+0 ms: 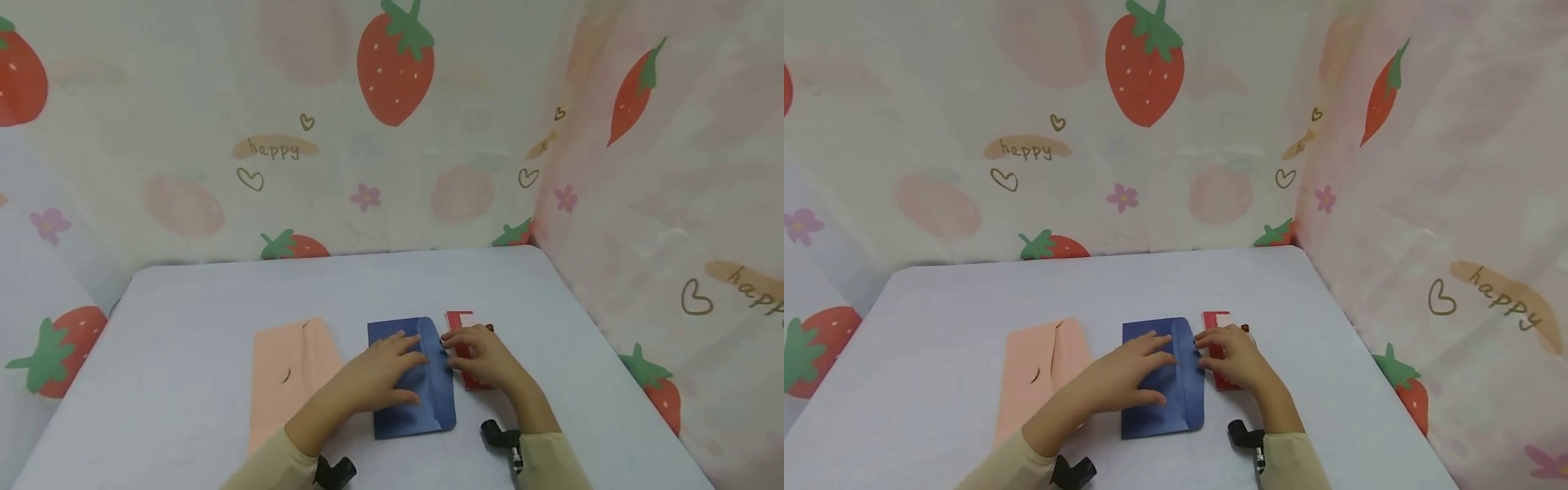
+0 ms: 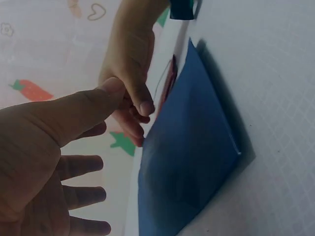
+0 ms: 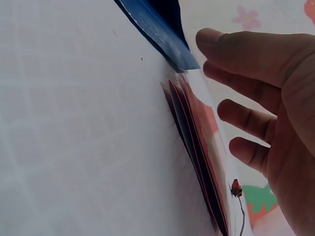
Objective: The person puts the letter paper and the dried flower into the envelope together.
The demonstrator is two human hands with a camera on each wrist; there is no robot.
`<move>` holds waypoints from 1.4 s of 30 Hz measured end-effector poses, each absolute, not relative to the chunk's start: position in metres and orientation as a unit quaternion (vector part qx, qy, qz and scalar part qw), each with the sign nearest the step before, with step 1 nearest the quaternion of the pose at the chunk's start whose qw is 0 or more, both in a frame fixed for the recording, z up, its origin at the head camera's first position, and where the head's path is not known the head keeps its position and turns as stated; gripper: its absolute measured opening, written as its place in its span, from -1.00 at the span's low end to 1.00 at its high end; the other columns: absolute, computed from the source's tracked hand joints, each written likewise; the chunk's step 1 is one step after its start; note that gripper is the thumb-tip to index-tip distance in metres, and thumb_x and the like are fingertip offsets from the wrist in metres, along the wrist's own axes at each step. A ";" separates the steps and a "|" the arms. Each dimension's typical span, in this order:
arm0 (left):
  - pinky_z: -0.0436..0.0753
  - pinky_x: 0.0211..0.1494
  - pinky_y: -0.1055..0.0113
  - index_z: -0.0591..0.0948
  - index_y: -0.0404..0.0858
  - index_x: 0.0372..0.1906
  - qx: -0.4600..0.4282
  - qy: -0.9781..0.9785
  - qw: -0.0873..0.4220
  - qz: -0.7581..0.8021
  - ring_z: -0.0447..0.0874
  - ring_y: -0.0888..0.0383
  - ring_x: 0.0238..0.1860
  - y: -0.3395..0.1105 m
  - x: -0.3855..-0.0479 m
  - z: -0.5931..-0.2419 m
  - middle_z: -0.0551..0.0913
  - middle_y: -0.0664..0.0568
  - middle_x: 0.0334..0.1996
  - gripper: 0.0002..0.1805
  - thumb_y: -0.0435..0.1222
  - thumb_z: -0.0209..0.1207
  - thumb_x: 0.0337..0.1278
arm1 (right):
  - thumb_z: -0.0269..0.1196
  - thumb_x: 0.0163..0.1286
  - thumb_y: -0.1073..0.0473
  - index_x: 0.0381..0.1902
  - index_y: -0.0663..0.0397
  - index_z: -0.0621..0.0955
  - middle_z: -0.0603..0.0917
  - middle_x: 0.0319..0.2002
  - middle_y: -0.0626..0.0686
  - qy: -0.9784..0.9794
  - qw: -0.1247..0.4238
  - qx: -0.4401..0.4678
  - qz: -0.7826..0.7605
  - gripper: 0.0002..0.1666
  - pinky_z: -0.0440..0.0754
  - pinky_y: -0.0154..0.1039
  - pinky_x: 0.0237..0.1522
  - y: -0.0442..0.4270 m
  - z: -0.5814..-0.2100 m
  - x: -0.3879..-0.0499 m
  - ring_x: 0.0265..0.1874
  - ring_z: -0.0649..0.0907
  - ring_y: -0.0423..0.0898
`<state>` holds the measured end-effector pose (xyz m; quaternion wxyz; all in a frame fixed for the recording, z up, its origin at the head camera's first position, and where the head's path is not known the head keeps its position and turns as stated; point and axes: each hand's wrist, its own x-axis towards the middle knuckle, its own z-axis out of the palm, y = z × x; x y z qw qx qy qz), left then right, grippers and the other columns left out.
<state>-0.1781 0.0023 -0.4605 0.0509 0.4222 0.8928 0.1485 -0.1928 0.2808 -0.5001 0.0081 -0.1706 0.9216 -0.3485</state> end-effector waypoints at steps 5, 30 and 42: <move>0.26 0.49 -0.28 0.45 0.13 0.44 0.410 0.899 0.073 0.134 0.05 -0.17 0.62 0.010 -0.183 -0.470 0.19 -0.01 0.61 -0.25 0.24 0.31 0.17 | 0.51 0.25 0.10 0.02 -0.11 0.76 0.71 0.16 -0.17 0.927 0.009 -0.191 -0.321 -0.64 0.47 0.14 0.24 0.281 -0.501 -0.193 0.14 0.56 -0.07; 0.25 0.39 -0.47 0.51 0.16 0.32 0.376 0.912 0.119 0.117 -0.03 -0.43 0.58 0.023 -0.177 -0.481 0.11 -0.26 0.61 -0.14 0.33 0.45 -0.18 | 0.53 0.20 0.01 0.03 -0.08 0.77 0.67 0.26 -0.07 0.942 0.015 -0.243 -0.229 -0.57 0.38 0.20 0.22 0.274 -0.502 -0.191 0.18 0.51 0.02; 0.42 0.28 -0.43 0.47 0.11 0.07 0.340 0.924 0.105 0.138 0.14 -0.49 0.51 0.026 -0.172 -0.473 0.19 -0.24 0.58 -0.27 0.20 0.56 -0.22 | 0.52 0.20 0.00 0.07 -0.08 0.75 0.65 0.28 -0.08 0.946 0.005 -0.239 -0.221 -0.54 0.38 0.19 0.19 0.270 -0.501 -0.190 0.16 0.51 0.01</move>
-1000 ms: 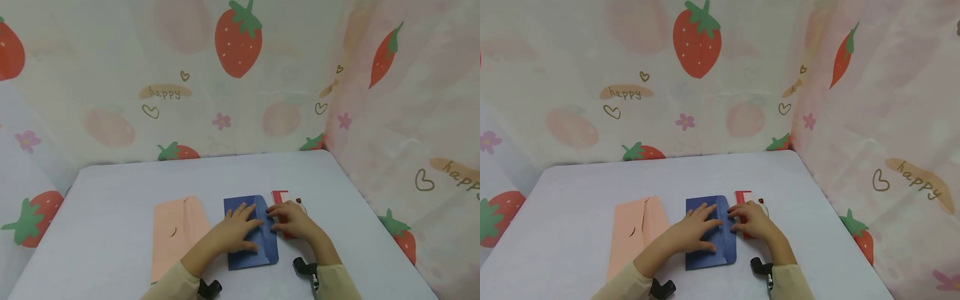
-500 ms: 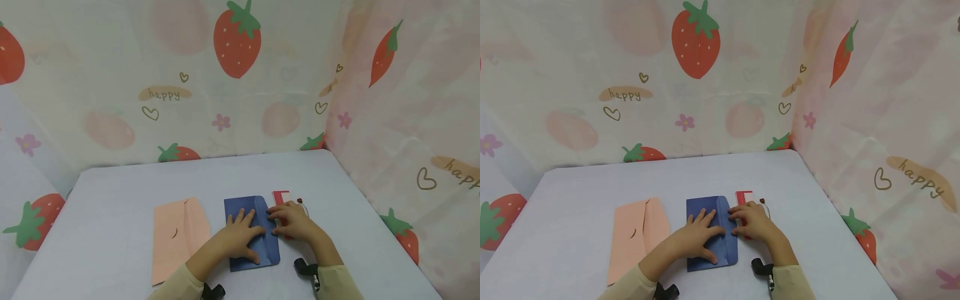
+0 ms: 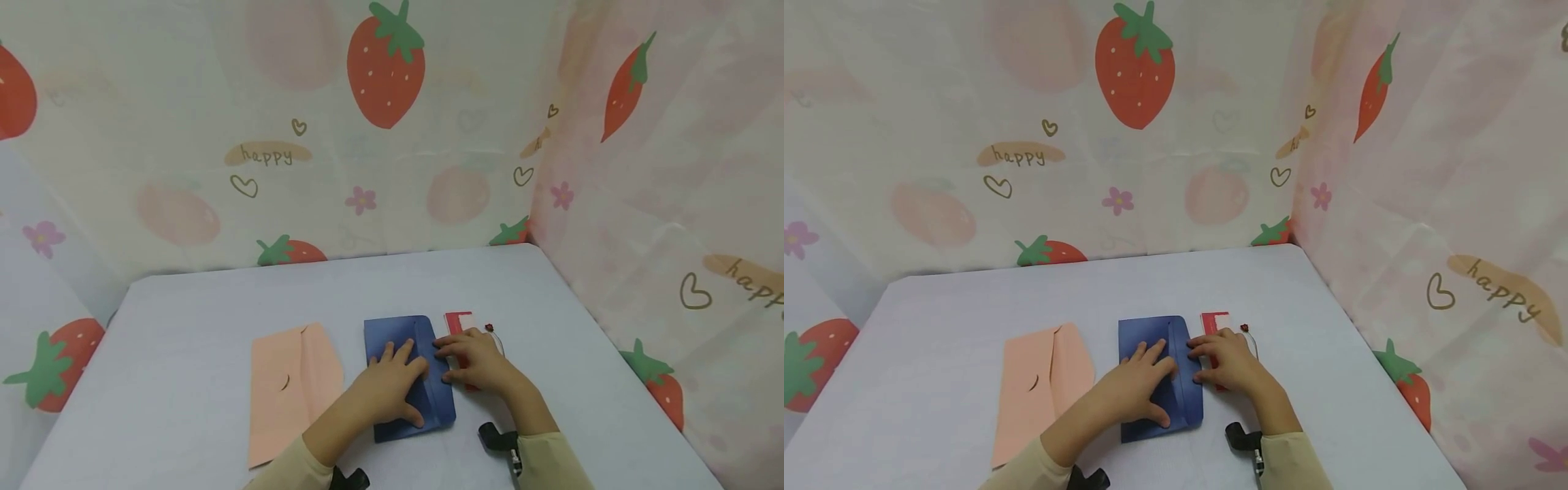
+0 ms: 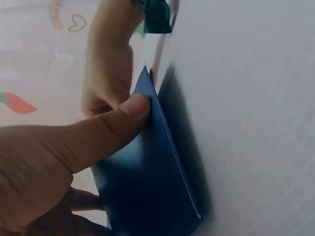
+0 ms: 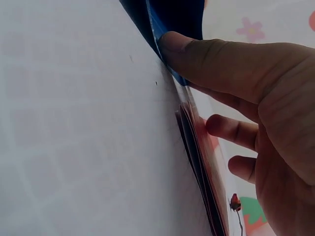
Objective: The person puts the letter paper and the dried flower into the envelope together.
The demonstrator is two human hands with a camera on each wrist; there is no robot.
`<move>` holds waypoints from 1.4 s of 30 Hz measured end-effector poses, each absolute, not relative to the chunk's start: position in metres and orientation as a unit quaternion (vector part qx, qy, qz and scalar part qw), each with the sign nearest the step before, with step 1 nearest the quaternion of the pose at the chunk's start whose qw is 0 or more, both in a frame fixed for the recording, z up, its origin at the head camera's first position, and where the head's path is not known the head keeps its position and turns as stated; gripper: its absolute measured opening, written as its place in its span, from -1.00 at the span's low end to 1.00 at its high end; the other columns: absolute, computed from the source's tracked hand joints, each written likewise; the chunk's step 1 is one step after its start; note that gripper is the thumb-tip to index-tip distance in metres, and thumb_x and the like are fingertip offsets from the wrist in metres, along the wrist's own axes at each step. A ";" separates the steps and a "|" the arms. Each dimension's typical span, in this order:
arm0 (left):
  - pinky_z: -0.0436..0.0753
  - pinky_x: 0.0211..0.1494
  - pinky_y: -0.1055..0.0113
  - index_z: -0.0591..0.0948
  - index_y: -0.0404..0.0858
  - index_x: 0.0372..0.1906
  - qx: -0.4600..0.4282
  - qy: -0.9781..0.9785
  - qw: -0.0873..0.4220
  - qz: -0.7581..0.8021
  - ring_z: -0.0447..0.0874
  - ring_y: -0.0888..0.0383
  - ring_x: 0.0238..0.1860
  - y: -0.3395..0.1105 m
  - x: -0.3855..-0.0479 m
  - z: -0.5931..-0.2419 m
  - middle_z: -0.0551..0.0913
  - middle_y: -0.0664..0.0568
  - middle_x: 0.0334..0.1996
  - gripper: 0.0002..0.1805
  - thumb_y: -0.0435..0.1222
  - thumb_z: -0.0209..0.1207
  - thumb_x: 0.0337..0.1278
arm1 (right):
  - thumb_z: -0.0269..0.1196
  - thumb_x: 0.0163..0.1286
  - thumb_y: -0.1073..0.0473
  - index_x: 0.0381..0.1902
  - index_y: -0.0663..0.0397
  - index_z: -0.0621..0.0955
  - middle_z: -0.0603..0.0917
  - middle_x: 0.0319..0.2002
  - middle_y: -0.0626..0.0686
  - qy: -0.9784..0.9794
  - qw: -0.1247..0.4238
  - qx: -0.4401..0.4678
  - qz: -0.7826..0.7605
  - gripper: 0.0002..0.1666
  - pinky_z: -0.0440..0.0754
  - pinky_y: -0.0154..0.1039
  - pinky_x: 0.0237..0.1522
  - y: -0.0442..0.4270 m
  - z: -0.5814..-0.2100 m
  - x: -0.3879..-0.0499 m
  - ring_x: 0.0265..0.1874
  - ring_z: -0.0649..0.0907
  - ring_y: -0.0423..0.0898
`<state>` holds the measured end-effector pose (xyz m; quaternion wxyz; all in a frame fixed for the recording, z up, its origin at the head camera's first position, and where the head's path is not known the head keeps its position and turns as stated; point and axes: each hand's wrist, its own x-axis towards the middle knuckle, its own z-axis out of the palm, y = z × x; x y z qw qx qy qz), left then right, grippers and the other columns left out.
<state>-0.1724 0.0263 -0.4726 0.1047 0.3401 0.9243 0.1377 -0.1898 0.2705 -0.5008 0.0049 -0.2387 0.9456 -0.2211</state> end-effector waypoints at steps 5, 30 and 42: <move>0.42 0.34 -0.36 0.46 0.11 0.05 0.338 0.914 0.135 0.177 0.11 -0.44 0.53 0.019 -0.177 -0.467 0.16 -0.20 0.60 -0.42 -0.02 0.55 -0.02 | 0.52 0.20 -0.05 0.08 -0.13 0.75 0.65 0.29 -0.12 0.948 0.005 -0.239 -0.210 -0.52 0.37 0.22 0.22 0.271 -0.503 -0.194 0.19 0.51 0.01; 0.50 0.24 -0.37 0.43 0.10 -0.07 0.334 0.923 0.115 0.153 0.24 -0.41 0.49 0.019 -0.171 -0.461 0.26 -0.19 0.55 -0.45 -0.05 0.56 -0.04 | 0.53 0.18 -0.10 0.14 -0.16 0.74 0.60 0.34 -0.13 0.944 0.020 -0.243 -0.221 -0.44 0.34 0.20 0.17 0.271 -0.502 -0.190 0.19 0.48 -0.01; 0.48 0.25 -0.39 0.42 0.10 -0.07 0.332 0.921 0.119 0.163 0.21 -0.43 0.50 0.020 -0.171 -0.461 0.24 -0.20 0.56 -0.44 -0.06 0.57 -0.05 | 0.52 0.20 -0.07 0.17 -0.14 0.72 0.59 0.36 -0.14 0.946 0.030 -0.236 -0.222 -0.44 0.32 0.15 0.16 0.270 -0.501 -0.189 0.19 0.46 -0.03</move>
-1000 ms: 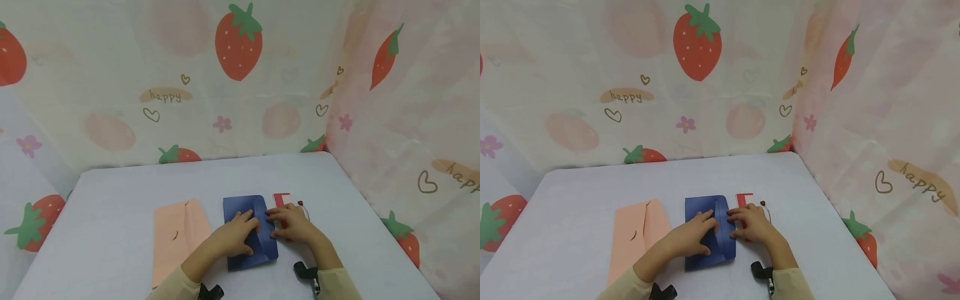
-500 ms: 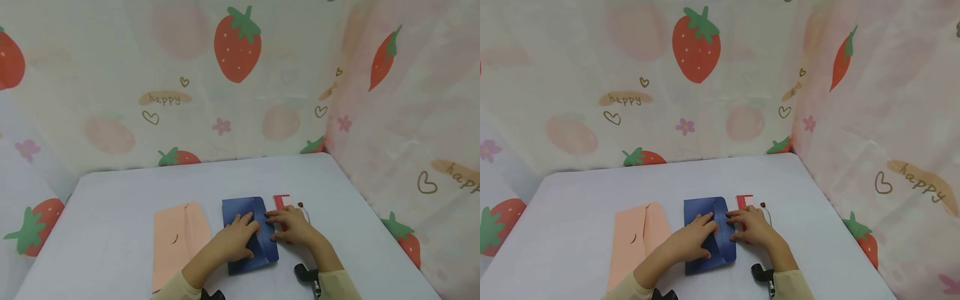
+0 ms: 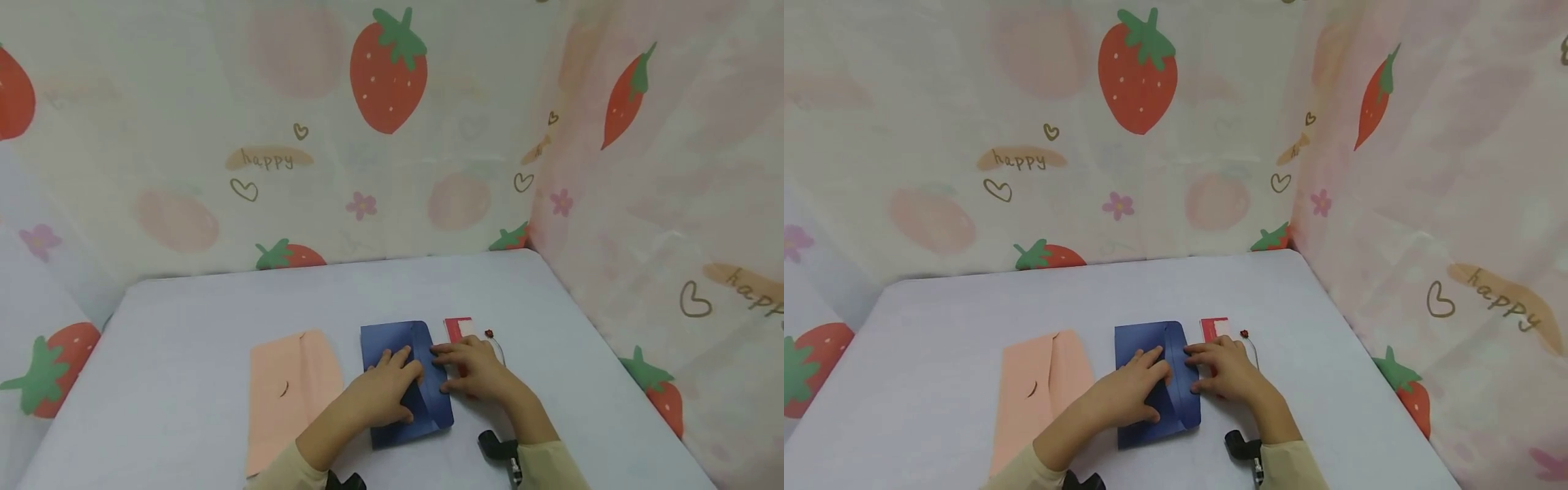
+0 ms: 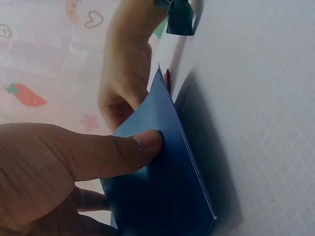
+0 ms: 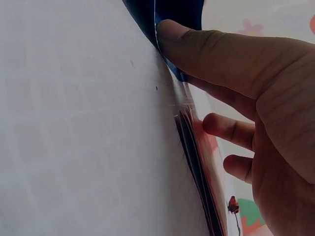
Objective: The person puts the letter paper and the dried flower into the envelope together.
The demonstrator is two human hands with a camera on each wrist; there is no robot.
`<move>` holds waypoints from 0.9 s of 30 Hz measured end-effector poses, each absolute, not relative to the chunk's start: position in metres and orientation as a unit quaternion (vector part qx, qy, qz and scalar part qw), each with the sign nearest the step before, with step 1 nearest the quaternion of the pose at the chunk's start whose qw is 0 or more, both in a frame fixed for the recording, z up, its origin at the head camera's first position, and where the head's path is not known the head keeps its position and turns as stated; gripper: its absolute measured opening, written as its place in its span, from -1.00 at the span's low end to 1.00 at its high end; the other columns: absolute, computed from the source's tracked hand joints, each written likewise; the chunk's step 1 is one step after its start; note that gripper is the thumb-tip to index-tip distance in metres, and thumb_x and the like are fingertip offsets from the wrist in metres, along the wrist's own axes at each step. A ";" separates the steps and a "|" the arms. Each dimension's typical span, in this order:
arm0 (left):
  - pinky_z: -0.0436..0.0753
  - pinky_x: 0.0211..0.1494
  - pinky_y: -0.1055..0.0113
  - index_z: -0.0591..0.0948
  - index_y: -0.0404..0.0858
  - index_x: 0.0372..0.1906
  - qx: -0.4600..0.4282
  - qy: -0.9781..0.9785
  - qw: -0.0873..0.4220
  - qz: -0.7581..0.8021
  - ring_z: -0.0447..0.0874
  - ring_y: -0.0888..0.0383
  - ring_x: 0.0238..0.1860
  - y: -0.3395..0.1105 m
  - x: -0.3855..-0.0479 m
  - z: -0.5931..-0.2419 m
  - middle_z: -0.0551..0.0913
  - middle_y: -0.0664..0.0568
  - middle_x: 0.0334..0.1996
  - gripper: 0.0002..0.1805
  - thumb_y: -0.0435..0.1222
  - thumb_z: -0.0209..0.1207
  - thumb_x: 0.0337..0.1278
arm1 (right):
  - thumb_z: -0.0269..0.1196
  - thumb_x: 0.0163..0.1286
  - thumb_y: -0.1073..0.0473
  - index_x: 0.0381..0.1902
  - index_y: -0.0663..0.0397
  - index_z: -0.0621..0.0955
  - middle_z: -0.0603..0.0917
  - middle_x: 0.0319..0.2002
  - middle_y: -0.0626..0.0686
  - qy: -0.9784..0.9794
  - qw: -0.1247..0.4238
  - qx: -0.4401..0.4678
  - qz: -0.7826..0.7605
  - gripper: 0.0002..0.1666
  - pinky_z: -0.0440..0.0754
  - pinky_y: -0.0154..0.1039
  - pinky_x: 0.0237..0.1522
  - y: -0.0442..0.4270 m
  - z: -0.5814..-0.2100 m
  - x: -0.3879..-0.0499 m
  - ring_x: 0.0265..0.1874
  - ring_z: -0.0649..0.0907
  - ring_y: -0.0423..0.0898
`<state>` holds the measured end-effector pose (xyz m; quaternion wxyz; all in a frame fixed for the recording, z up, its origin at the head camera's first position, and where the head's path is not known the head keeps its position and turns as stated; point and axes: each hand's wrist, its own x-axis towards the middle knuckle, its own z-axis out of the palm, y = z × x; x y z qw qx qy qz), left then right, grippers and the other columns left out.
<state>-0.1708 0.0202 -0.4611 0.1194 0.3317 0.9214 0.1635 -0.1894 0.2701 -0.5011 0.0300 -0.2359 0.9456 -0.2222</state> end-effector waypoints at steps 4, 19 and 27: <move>0.49 0.25 -0.38 0.42 0.09 -0.06 0.334 0.921 0.119 0.161 0.21 -0.43 0.50 0.019 -0.171 -0.463 0.24 -0.21 0.56 -0.44 -0.06 0.57 -0.05 | 0.52 0.20 -0.08 0.17 -0.14 0.72 0.59 0.36 -0.13 0.947 0.030 -0.233 -0.220 -0.44 0.33 0.19 0.17 0.269 -0.500 -0.188 0.20 0.47 -0.01; 0.47 0.26 -0.40 0.44 0.09 -0.05 0.329 0.920 0.126 0.171 0.19 -0.44 0.51 0.019 -0.168 -0.466 0.23 -0.21 0.56 -0.45 -0.07 0.57 -0.04 | 0.52 0.20 -0.08 0.17 -0.14 0.72 0.58 0.36 -0.13 0.947 0.034 -0.228 -0.223 -0.44 0.31 0.21 0.21 0.269 -0.503 -0.186 0.22 0.46 -0.02; 0.45 0.28 -0.38 0.44 0.08 -0.03 0.327 0.920 0.130 0.171 0.18 -0.43 0.51 0.018 -0.169 -0.460 0.22 -0.21 0.57 -0.46 -0.08 0.56 -0.02 | 0.54 0.17 -0.09 0.15 -0.17 0.73 0.59 0.35 -0.15 0.953 0.020 -0.222 -0.204 -0.43 0.34 0.15 0.17 0.265 -0.500 -0.186 0.20 0.47 -0.02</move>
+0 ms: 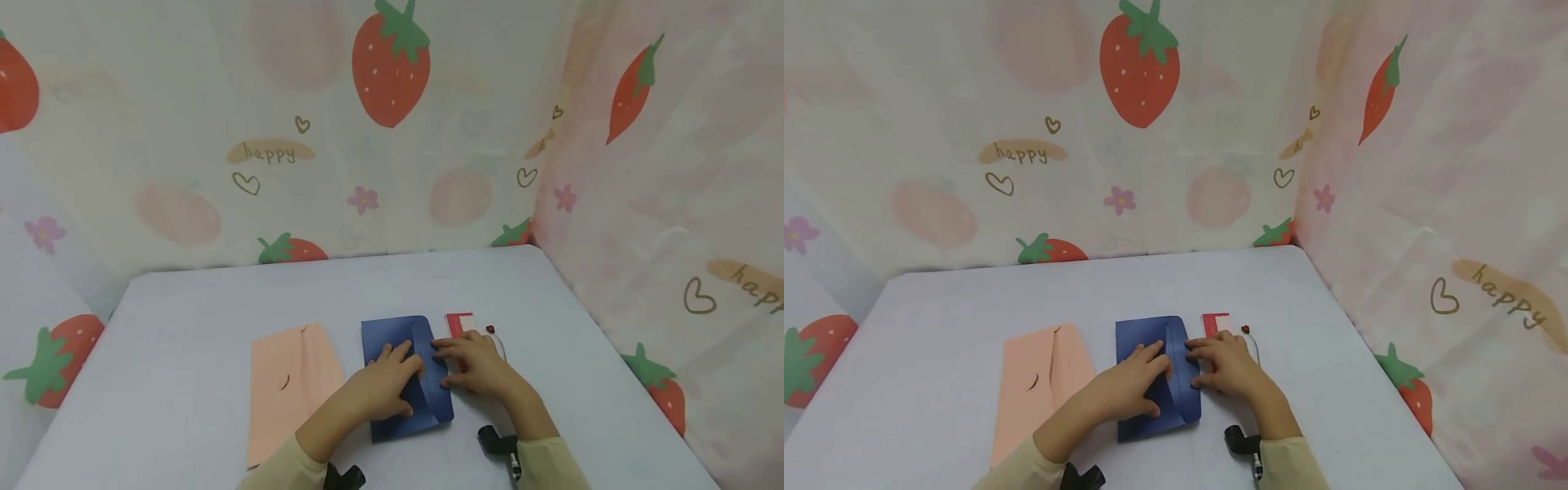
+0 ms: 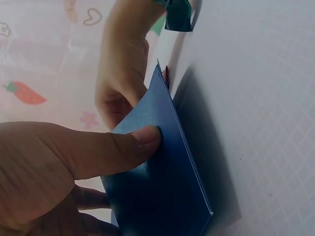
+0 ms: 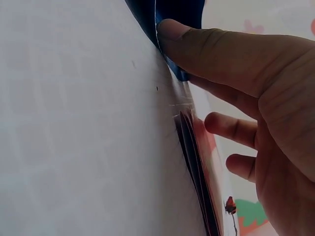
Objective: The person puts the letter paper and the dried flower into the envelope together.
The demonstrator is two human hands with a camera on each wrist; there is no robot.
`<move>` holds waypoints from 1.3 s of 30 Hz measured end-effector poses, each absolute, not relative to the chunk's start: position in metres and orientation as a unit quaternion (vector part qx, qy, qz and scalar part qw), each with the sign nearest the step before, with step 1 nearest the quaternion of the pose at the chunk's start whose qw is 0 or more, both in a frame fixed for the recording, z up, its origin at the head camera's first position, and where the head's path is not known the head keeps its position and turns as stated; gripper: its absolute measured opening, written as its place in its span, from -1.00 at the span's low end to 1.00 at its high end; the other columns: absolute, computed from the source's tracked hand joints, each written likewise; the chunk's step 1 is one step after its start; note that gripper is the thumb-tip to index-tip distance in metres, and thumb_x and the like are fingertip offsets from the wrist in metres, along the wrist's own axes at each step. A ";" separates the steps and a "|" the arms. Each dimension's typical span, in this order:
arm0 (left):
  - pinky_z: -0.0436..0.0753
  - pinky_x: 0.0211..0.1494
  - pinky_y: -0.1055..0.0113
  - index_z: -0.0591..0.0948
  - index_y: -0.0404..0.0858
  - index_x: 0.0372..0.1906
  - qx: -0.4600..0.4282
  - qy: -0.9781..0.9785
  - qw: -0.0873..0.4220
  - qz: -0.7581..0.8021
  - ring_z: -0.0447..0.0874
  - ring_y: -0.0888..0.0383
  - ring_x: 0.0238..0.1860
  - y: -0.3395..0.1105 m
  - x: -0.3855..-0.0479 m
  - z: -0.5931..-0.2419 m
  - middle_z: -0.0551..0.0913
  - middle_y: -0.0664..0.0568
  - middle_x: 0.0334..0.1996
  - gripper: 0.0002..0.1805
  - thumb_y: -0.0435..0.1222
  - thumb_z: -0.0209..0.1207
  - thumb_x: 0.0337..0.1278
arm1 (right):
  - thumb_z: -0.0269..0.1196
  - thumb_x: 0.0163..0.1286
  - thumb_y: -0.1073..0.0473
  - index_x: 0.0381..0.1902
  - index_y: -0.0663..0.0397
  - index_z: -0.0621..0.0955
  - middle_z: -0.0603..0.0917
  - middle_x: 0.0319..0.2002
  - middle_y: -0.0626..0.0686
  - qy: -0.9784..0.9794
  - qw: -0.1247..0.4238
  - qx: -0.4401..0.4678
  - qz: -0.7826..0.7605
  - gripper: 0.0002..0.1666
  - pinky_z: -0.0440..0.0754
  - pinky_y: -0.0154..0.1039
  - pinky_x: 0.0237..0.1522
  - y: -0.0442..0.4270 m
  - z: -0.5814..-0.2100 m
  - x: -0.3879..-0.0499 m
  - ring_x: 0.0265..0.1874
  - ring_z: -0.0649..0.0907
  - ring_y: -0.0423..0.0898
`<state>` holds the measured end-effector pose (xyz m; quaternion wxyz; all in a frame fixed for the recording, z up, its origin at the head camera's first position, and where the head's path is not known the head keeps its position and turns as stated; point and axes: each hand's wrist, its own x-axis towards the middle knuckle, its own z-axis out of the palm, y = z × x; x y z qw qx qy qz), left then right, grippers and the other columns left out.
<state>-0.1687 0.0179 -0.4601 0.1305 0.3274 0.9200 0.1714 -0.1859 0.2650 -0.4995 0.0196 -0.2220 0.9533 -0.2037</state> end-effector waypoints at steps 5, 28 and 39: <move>0.44 0.30 -0.38 0.45 0.09 -0.04 0.324 0.920 0.135 0.173 0.16 -0.43 0.52 0.016 -0.171 -0.459 0.21 -0.20 0.57 -0.46 -0.07 0.56 -0.02 | 0.54 0.18 -0.08 0.17 -0.16 0.71 0.58 0.37 -0.13 0.952 0.006 -0.223 -0.210 -0.42 0.36 0.18 0.22 0.264 -0.494 -0.187 0.21 0.48 -0.01; 0.42 0.32 -0.38 0.46 0.11 -0.04 0.329 0.919 0.140 0.168 0.14 -0.42 0.54 0.016 -0.170 -0.463 0.19 -0.18 0.58 -0.46 -0.08 0.56 -0.04 | 0.54 0.16 -0.13 0.23 0.14 0.64 0.74 -0.12 0.11 0.977 -0.022 0.048 -0.209 -0.24 0.61 0.13 0.02 0.288 -0.482 -0.178 0.02 0.61 0.16; 0.42 0.33 -0.36 0.46 0.12 -0.03 0.334 0.916 0.137 0.174 0.13 -0.41 0.54 0.017 -0.171 -0.463 0.19 -0.17 0.59 -0.45 -0.09 0.57 -0.05 | 0.55 0.14 -0.13 -0.03 0.12 0.72 0.70 -0.33 0.05 0.976 0.026 0.092 -0.193 -0.43 0.64 -0.01 -0.19 0.284 -0.481 -0.179 -0.21 0.62 0.06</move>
